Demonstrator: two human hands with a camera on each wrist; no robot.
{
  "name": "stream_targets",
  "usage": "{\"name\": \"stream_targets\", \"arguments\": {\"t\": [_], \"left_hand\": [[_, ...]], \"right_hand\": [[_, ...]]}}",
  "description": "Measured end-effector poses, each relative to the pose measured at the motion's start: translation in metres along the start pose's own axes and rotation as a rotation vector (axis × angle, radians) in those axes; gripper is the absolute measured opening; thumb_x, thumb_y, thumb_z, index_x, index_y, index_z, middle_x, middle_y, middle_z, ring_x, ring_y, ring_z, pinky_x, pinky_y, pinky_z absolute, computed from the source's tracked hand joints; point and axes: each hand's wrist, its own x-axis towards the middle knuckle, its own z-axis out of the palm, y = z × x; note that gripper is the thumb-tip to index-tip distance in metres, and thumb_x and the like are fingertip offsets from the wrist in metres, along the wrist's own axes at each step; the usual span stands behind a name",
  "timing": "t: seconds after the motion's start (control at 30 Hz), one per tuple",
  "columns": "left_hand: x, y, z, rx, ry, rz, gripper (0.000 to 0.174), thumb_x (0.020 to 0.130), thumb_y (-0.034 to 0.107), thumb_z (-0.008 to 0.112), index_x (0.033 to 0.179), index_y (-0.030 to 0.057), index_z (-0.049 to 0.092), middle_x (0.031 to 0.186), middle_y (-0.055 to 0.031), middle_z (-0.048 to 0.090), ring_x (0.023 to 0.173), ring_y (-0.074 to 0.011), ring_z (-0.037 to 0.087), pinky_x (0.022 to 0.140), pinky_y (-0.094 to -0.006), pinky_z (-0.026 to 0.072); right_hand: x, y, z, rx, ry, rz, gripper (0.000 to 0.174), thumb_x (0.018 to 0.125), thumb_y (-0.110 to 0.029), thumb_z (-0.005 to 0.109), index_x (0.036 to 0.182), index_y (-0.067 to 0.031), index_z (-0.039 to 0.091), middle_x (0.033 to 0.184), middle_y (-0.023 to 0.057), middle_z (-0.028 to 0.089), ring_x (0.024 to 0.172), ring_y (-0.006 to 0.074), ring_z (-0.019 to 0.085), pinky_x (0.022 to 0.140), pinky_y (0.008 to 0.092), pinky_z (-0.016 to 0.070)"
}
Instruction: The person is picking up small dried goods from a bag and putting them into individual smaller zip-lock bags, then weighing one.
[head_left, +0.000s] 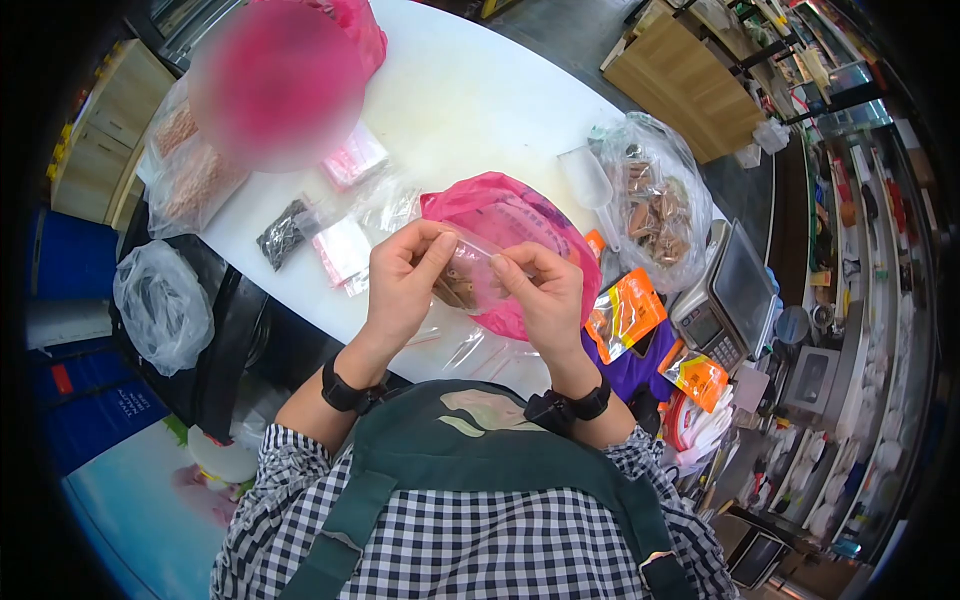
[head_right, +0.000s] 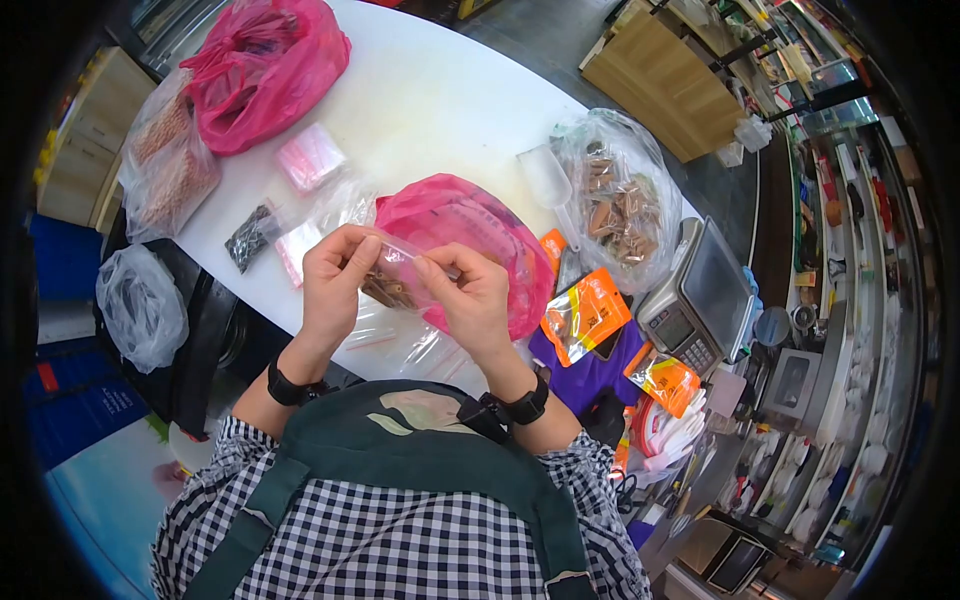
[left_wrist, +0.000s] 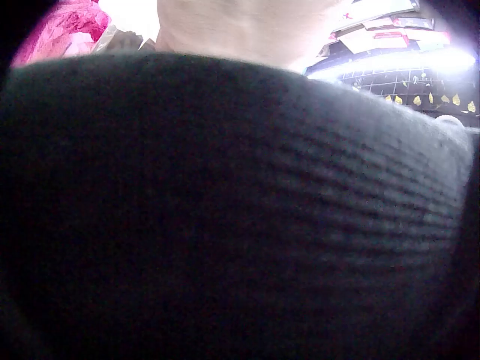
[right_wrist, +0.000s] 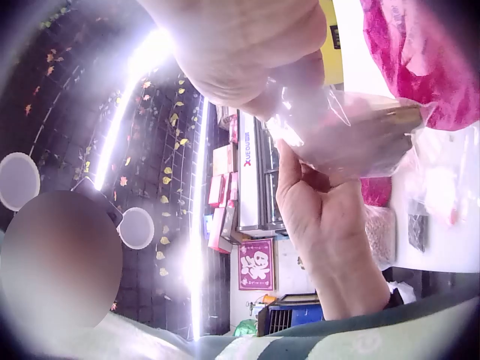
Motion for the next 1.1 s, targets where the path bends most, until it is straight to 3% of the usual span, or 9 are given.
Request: {"name": "stream_targets", "arguments": {"t": [0.07,0.3,0.37,0.53,0.73,0.8,0.87,1.1], "left_hand": [[-0.002,0.005,0.003,-0.059,0.014,-0.014,0.015,0.098,0.013,0.058,0.098,-0.0004,0.063,0.077,-0.0022,0.066,0.066,-0.0045,0.059,0.060,-0.0190,0.0476],[-0.006,-0.002,0.002,-0.016,0.050,0.025,0.015,0.097,0.011,0.059,0.096,-0.0031,0.064,0.077,-0.0042,0.067,0.067,-0.0073,0.062,0.059,-0.0209,0.0511],[-0.006,-0.003,-0.001,0.202,-0.010,0.128,0.011,0.096,0.007,0.059,0.095,-0.0036,0.064,0.078,-0.0045,0.067,0.068,-0.0083,0.063,0.060,-0.0209,0.0513],[-0.009,-0.014,0.008,0.068,-0.033,0.103,0.008,0.095,0.002,0.059,0.097,-0.0037,0.063,0.077,-0.0047,0.067,0.068,-0.0086,0.063,0.061,-0.0219,0.0519],[-0.013,-0.025,0.000,0.292,-0.034,0.148,0.008,0.097,0.004,0.057,0.095,-0.0027,0.061,0.076,-0.0047,0.067,0.068,-0.0083,0.063,0.063,-0.0213,0.0509],[-0.016,-0.020,0.003,0.239,-0.058,0.099,0.009,0.097,0.004,0.056,0.095,-0.0033,0.060,0.076,-0.0055,0.066,0.069,-0.0096,0.064,0.062,-0.0230,0.0528],[-0.018,-0.020,0.006,0.166,-0.021,0.125,0.011,0.098,0.009,0.057,0.095,-0.0005,0.059,0.077,-0.0026,0.064,0.069,-0.0064,0.060,0.063,-0.0188,0.0472],[-0.022,-0.018,0.010,0.103,0.027,0.135,0.009,0.097,0.008,0.058,0.093,-0.0001,0.058,0.075,-0.0011,0.062,0.064,-0.0053,0.054,0.059,-0.0193,0.0421]], "right_hand": [[-0.001,0.000,-0.001,-0.010,0.008,0.007,0.009,0.090,-0.006,0.068,0.089,0.0024,0.068,0.077,-0.0003,0.064,0.068,0.0046,0.053,0.059,0.0197,0.0407],[0.002,0.002,-0.001,-0.192,0.016,-0.136,0.009,0.086,-0.007,0.070,0.085,0.0018,0.067,0.072,0.0046,0.063,0.065,0.0092,0.056,0.059,0.0255,0.0427],[0.006,-0.002,0.000,-0.219,0.016,-0.167,0.009,0.085,-0.008,0.070,0.086,0.0012,0.068,0.072,0.0054,0.063,0.065,0.0113,0.057,0.059,0.0277,0.0438],[0.005,-0.003,0.004,-0.512,-0.016,-0.309,0.008,0.079,-0.010,0.069,0.081,-0.0035,0.066,0.074,0.0089,0.062,0.073,0.0268,0.060,0.065,0.0373,0.0456],[0.003,0.009,0.005,-0.620,-0.021,-0.458,0.009,0.080,-0.011,0.066,0.076,-0.0055,0.059,0.072,0.0075,0.058,0.071,0.0274,0.056,0.067,0.0390,0.0407],[0.001,0.007,0.006,-0.590,-0.018,-0.440,0.011,0.079,-0.010,0.066,0.074,-0.0049,0.058,0.071,0.0079,0.057,0.069,0.0278,0.056,0.065,0.0392,0.0405],[0.000,0.007,0.006,-0.500,-0.051,-0.369,0.009,0.081,-0.008,0.067,0.079,-0.0038,0.060,0.071,0.0082,0.058,0.070,0.0256,0.057,0.063,0.0366,0.0426],[-0.005,0.008,0.000,-0.476,-0.080,-0.346,0.012,0.081,-0.008,0.067,0.077,-0.0030,0.057,0.071,0.0095,0.057,0.069,0.0263,0.056,0.062,0.0371,0.0408]]}}
